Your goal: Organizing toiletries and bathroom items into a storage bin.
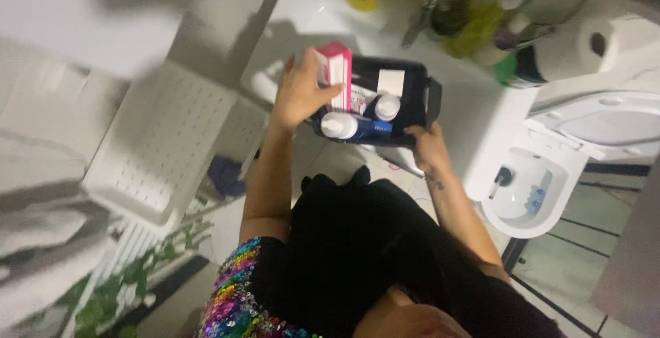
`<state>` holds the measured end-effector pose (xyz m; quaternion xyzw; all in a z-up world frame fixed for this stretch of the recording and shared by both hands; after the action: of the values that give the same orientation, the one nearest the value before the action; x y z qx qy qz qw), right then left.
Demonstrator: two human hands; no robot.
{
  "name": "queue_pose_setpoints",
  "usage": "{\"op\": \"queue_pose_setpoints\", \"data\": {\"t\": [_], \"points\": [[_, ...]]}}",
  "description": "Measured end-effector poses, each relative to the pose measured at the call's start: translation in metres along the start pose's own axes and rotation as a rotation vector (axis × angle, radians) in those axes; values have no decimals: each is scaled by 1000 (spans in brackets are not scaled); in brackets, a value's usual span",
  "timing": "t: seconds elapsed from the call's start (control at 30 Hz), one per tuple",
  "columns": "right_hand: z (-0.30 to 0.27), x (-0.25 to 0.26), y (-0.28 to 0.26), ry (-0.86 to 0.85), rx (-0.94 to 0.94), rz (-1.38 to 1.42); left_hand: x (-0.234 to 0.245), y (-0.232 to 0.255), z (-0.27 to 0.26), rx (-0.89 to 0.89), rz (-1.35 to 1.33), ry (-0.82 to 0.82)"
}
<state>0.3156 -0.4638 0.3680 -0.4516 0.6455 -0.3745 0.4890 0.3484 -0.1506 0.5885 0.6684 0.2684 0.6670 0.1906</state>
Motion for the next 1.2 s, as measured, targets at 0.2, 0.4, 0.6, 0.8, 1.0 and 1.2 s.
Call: {"op": "queue_pose_setpoints", "data": {"t": [0.2, 0.4, 0.6, 0.8, 1.0, 1.2], "points": [[-51, -108, -70, -175, -62, -301, 116, -55, -89, 80, -320, 307], [-106, -208, -87, -426, -85, -264, 167, -157, -173, 295, -732, 443], [-156, -276, -79, -603, -216, -405, 194, -241, -236, 432, -977, 489], [-173, -331, -62, -727, -189, -237, 228, -305, -275, 360, -954, 662], [-173, -380, -60, -871, -249, -79, 245, -349, -293, 408, -1051, 758], [-150, -405, -51, -1016, -250, -87, 225, -429, -275, 130, -1543, 669]]}}
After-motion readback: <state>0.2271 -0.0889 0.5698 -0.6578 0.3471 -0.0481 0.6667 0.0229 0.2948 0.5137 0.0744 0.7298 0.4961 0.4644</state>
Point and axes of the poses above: each hand's wrist, its own z-axis towards the middle knuckle, its own x-axis out of the back of the hand, y = z × x, the point moved 8 cm from there along z, towards the middle knuckle, and after that the axes turned 12 degrees about x, right-handed, at the moved point
